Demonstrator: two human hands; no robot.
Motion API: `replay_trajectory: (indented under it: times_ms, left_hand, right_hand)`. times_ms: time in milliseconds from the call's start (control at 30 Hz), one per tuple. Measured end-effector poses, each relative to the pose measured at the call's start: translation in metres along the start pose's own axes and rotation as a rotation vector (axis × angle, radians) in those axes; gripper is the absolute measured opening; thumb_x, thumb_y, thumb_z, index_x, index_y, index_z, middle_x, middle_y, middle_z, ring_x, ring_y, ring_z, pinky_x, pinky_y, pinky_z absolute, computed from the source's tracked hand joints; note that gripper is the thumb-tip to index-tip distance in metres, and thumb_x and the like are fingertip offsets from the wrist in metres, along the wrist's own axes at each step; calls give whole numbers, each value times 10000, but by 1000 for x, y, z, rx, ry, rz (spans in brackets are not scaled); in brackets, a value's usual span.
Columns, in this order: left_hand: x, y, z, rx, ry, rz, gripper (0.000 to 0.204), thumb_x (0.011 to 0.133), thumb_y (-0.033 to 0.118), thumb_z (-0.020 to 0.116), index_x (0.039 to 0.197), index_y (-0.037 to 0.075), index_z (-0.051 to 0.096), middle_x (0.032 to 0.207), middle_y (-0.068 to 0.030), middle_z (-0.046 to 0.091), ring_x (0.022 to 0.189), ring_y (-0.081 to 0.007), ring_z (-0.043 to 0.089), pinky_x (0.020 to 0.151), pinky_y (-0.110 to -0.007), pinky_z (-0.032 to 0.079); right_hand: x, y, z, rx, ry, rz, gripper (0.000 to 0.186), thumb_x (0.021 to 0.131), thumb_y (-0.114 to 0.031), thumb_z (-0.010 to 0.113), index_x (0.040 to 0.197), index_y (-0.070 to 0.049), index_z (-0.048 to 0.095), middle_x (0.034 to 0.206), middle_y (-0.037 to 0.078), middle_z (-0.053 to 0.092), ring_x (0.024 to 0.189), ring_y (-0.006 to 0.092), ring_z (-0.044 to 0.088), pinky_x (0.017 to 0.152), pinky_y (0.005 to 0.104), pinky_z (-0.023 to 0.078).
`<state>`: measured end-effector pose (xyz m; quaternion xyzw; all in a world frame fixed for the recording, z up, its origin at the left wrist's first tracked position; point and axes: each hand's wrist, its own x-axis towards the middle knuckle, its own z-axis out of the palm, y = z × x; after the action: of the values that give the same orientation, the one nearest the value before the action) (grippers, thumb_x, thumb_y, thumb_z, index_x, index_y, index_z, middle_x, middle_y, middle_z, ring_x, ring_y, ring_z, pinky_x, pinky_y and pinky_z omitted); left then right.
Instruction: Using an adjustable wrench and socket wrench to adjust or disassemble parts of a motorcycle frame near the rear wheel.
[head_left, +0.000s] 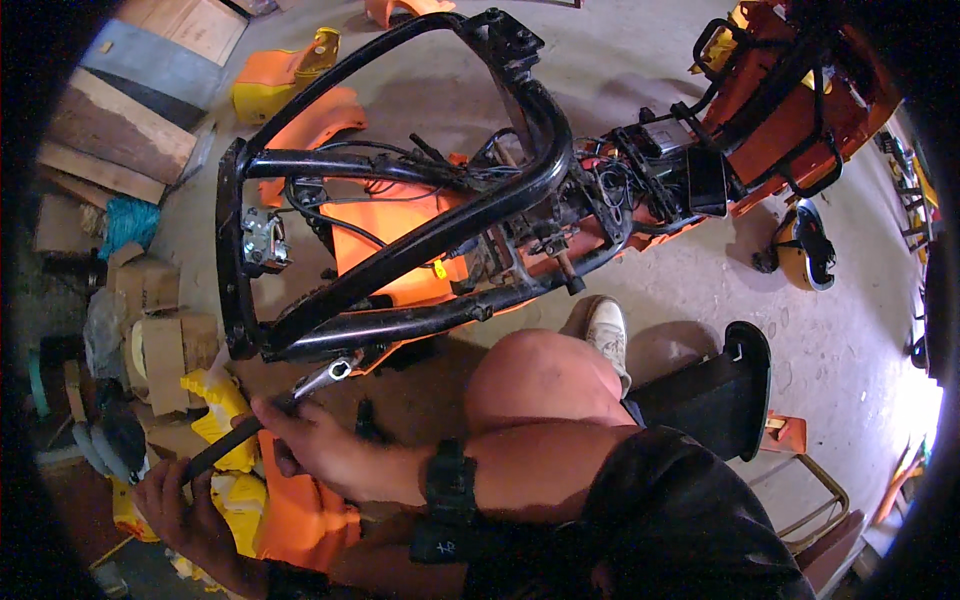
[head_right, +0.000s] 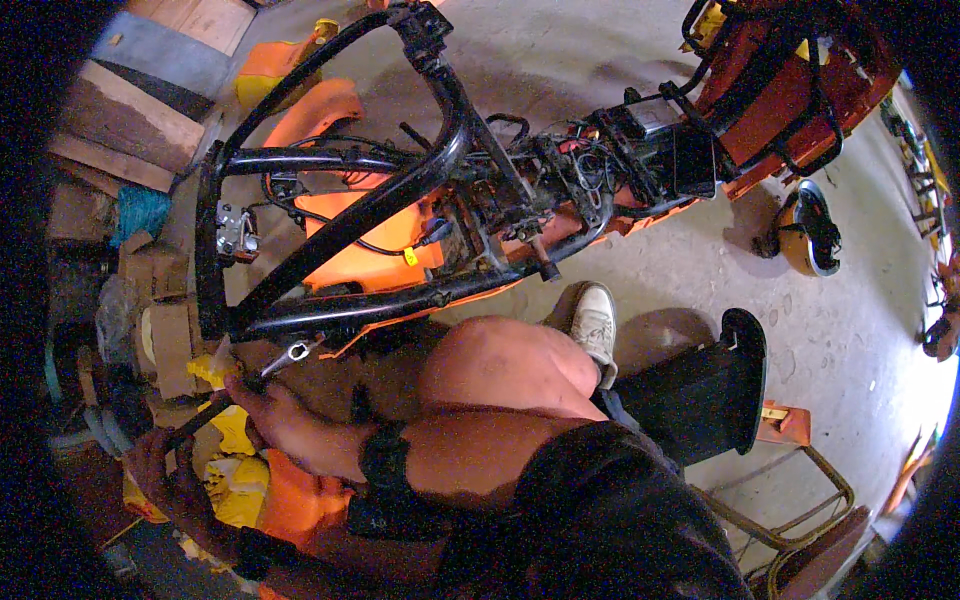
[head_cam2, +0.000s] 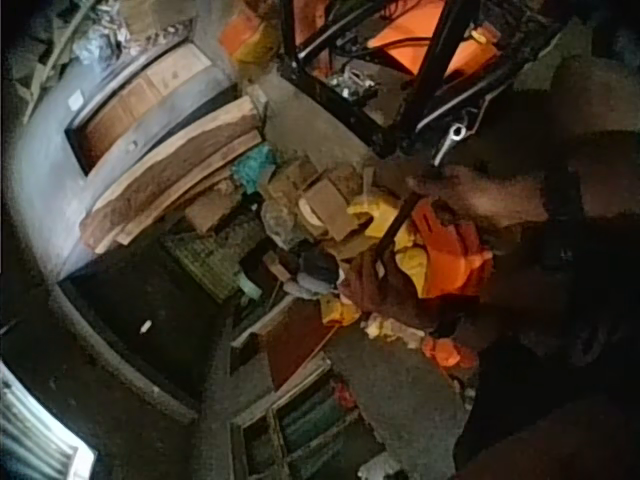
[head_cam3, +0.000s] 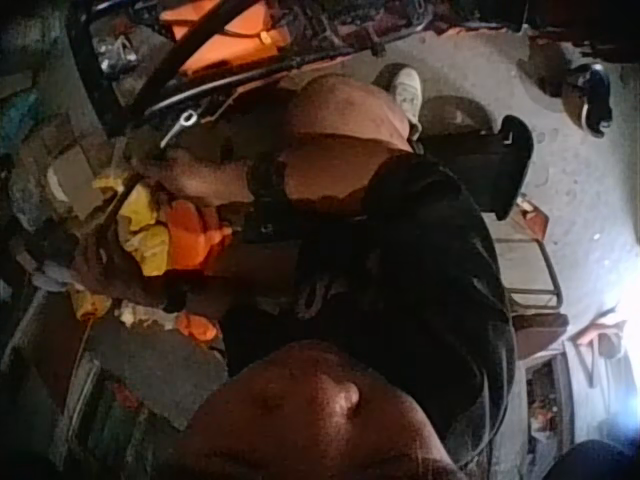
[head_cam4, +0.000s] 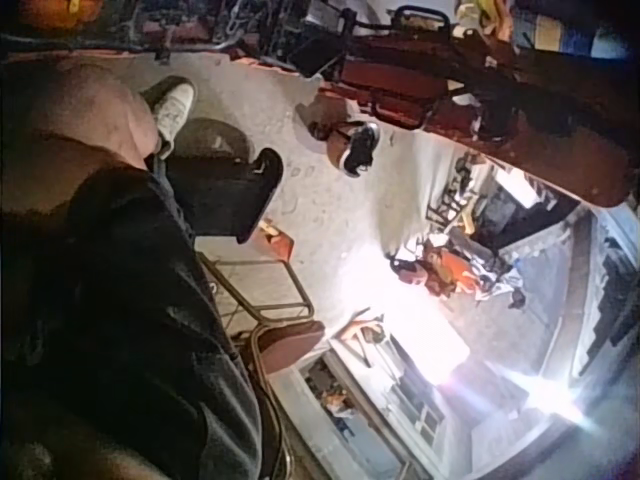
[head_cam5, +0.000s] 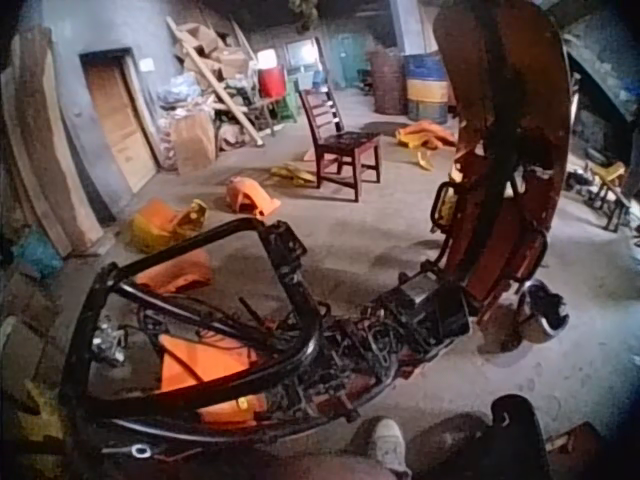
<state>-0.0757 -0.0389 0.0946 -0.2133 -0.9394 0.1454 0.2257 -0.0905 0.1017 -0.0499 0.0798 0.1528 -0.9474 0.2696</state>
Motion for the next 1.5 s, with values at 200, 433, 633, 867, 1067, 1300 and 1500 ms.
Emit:
replay_trajectory:
  times_ms: [200,433,633,867,1067,1300,1500]
  left_hand:
    - [-3,-7,3,16,62,62,255,698,68,684,942,26,624,930,-108,610,911,-297,533,842,-413,390]
    - [2,-14,6,25,51,66,290,637,41,700,917,23,628,924,-115,604,898,-300,531,811,-404,399]
    - [13,-10,4,-18,61,97,277,648,40,696,915,27,621,923,-113,602,900,-301,530,809,-403,396]
    - [1,-9,3,44,19,38,254,656,49,693,898,22,619,916,-102,603,899,-293,529,814,-390,398]
    - [4,9,4,-13,64,-45,246,655,44,695,889,23,621,909,-94,604,888,-284,529,809,-395,395]
    - [1,5,2,41,74,23,281,645,19,690,919,28,628,916,-96,602,883,-287,527,802,-397,403]
    - [2,-12,4,9,54,80,282,654,28,689,929,17,628,924,-112,596,896,-289,530,797,-404,410]
  right_hand:
    - [-9,-8,6,-8,-32,2,424,897,-501,489,946,-81,520,570,-12,426,498,74,393,443,234,316]
    - [-13,-19,8,60,-73,20,411,905,-489,481,947,-82,527,559,-20,393,499,75,377,457,235,300]
    - [-5,-11,3,10,-80,-34,418,891,-513,491,884,-96,515,551,-15,407,481,75,367,436,240,291]
    - [-2,-2,5,17,-20,-7,413,876,-525,510,830,-116,499,563,-34,393,484,68,366,438,236,312]
    - [-4,-7,2,8,-21,2,416,874,-522,517,863,-106,505,611,-34,401,508,67,383,448,238,336]
    - [-10,-13,9,-110,50,80,476,877,-565,469,841,-92,494,576,-18,420,501,74,403,448,240,337]
    - [-6,-9,5,-31,-32,3,486,865,-575,485,802,-93,483,571,-1,452,483,77,416,445,236,334]
